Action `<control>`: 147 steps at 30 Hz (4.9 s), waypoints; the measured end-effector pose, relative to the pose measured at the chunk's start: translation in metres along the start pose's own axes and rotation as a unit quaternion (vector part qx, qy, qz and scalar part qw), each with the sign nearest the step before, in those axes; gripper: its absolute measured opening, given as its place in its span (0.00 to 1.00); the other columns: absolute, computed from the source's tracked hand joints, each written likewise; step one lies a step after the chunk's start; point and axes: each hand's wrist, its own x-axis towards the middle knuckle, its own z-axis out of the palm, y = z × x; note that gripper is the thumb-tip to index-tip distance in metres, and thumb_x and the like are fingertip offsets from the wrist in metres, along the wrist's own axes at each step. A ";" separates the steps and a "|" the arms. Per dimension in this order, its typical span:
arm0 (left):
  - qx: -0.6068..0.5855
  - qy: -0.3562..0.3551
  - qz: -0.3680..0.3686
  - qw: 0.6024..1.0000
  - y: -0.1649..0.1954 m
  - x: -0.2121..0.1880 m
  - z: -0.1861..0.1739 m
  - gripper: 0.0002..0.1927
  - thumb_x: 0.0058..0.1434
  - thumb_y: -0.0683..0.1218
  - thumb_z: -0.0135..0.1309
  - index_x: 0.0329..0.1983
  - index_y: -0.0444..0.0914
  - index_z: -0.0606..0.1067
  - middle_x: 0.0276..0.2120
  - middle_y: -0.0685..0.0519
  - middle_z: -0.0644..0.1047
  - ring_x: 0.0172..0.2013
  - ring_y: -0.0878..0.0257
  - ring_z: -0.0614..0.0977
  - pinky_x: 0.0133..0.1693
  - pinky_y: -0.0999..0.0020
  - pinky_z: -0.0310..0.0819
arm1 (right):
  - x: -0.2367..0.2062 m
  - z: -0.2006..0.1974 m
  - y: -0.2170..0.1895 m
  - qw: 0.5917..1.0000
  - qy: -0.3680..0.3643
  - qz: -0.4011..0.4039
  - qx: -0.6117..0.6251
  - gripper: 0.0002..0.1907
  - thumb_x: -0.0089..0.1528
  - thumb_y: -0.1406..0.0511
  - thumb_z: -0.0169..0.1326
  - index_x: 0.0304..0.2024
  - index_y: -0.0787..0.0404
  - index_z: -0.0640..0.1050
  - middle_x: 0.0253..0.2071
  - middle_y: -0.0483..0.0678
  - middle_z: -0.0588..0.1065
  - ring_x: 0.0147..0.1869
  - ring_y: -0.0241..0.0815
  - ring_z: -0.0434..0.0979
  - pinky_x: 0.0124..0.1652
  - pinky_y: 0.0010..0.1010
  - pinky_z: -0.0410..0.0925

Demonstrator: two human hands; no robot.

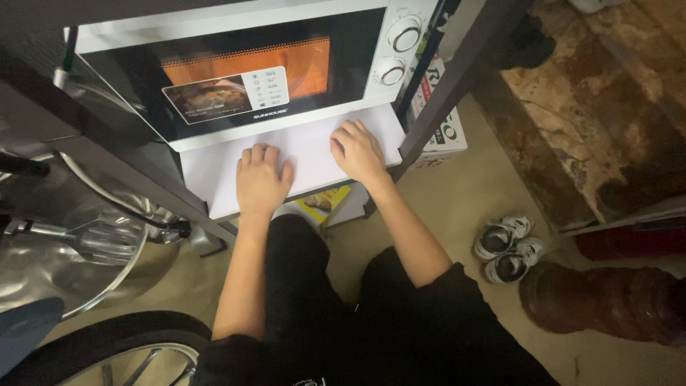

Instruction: The person handles small dough pieces on a tray, sets a digital timer, and retrieves a sheet of frozen dough from a plastic bag. They place the dough sheet in a microwave, operate the controls, then remove and separate the sheet. Finally, they use a round cutter to cut circles from the dough on a metal tray.

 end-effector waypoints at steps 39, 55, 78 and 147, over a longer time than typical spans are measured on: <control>-0.028 0.015 0.017 0.999 0.000 -0.004 0.001 0.12 0.60 0.48 0.56 0.43 0.38 0.81 0.49 0.47 0.80 0.48 0.48 0.78 0.50 0.55 0.73 | -0.003 0.003 0.001 1.000 0.006 -0.004 -0.023 0.03 0.60 0.67 0.58 0.33 0.61 0.80 0.38 0.48 0.75 0.45 0.52 0.74 0.44 0.42 0.70; -0.046 0.010 0.030 0.998 0.002 -0.002 -0.005 0.19 0.61 0.49 0.57 0.53 0.35 0.80 0.50 0.44 0.79 0.50 0.46 0.79 0.54 0.53 0.72 | -0.002 0.001 -0.002 0.999 0.031 -0.030 -0.014 0.12 0.59 0.66 0.58 0.44 0.65 0.81 0.46 0.52 0.76 0.50 0.54 0.74 0.48 0.42 0.69; -0.042 0.000 0.016 0.999 -0.004 -0.002 0.005 0.10 0.61 0.48 0.55 0.40 0.38 0.80 0.49 0.45 0.81 0.49 0.46 0.79 0.52 0.53 0.73 | -0.003 0.009 0.007 1.000 0.005 -0.008 -0.021 0.04 0.61 0.67 0.57 0.34 0.61 0.79 0.39 0.50 0.76 0.46 0.55 0.74 0.45 0.44 0.70; -0.025 0.004 0.011 1.000 0.000 0.001 0.010 0.15 0.61 0.50 0.53 0.47 0.39 0.80 0.53 0.43 0.79 0.55 0.43 0.78 0.57 0.51 0.69 | 0.002 -0.004 0.003 0.999 0.035 -0.017 -0.004 0.04 0.59 0.67 0.58 0.34 0.62 0.81 0.40 0.48 0.79 0.45 0.51 0.77 0.44 0.40 0.71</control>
